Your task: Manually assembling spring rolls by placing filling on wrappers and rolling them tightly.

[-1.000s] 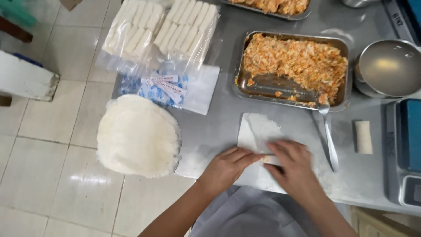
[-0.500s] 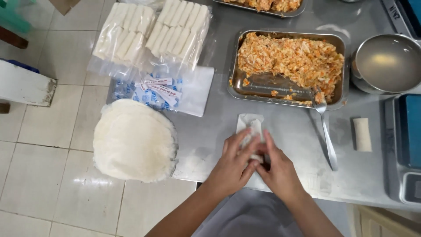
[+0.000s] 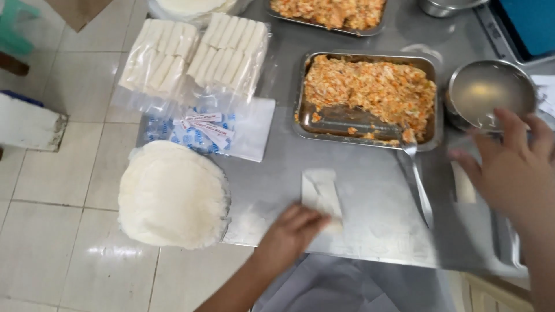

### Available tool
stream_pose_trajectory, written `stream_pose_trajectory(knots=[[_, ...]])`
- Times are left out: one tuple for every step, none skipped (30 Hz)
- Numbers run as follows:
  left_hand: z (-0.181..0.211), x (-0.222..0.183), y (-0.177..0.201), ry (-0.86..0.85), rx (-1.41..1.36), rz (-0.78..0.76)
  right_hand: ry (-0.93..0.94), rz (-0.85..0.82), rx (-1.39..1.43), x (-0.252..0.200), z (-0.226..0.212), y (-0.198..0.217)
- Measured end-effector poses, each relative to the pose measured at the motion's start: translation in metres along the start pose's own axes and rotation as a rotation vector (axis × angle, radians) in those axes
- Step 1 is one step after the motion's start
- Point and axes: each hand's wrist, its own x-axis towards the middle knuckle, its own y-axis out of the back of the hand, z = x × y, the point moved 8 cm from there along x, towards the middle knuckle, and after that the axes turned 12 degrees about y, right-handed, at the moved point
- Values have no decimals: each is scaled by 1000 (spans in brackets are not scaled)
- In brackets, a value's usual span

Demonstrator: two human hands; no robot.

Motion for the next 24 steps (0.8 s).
stream_pose_trajectory(knots=[[14,-9,6,-28,-42,-9,197,210,-209,-13,-29,37],[12,-17,1,-12,-39,-10,209,208,-198,-13,-60,46],[13,-26,1,-28,-42,53,367,107,-69,-14,-101,45],[13,-35,2,-54,-41,114,516,10,60,-19,-142,47],[17,-38,4,-48,-34,111,519,12,69,-18,-167,40],[16,-35,7,-17,-86,124,656,112,174,-19,-197,43],[15,-33,10,14,-139,135,792,215,280,-22,-225,47],[14,-36,8,22,-137,134,796,214,287,-12,-223,33],[12,-38,3,34,-124,106,729,178,218,2,-217,14],[6,-36,0,35,-109,74,650,146,146,20,-210,-5],[6,-35,1,30,-105,68,642,150,149,13,-217,-2],[2,-34,-5,102,-110,12,715,181,202,5,-227,4],[-1,-34,-12,173,-115,-43,788,212,257,-4,-237,9],[-3,-39,-17,179,-124,-57,782,198,265,-5,-233,11],[-9,-43,-25,240,-102,-99,653,151,211,0,-220,9],[-20,-37,-33,282,-74,-127,520,122,139,14,-200,7],[-24,-32,-36,269,-76,-126,512,125,129,-7,-204,5],[-28,-33,-38,310,-85,-124,484,47,479,-27,-209,-2],[-33,-34,-41,351,-94,-123,444,-37,827,-49,-215,-11],[-32,-32,-38,346,-100,-132,432,-42,825,-61,-225,-3],[-30,-31,-34,328,-132,-137,418,32,888,-73,-232,10],[-29,-29,-30,319,-158,-124,423,111,949,-81,-238,23],[-35,-23,-29,323,-158,-115,433,110,948,-74,-236,16],[-31,-24,-27,245,-135,-118,428,150,941,-76,-234,15]])
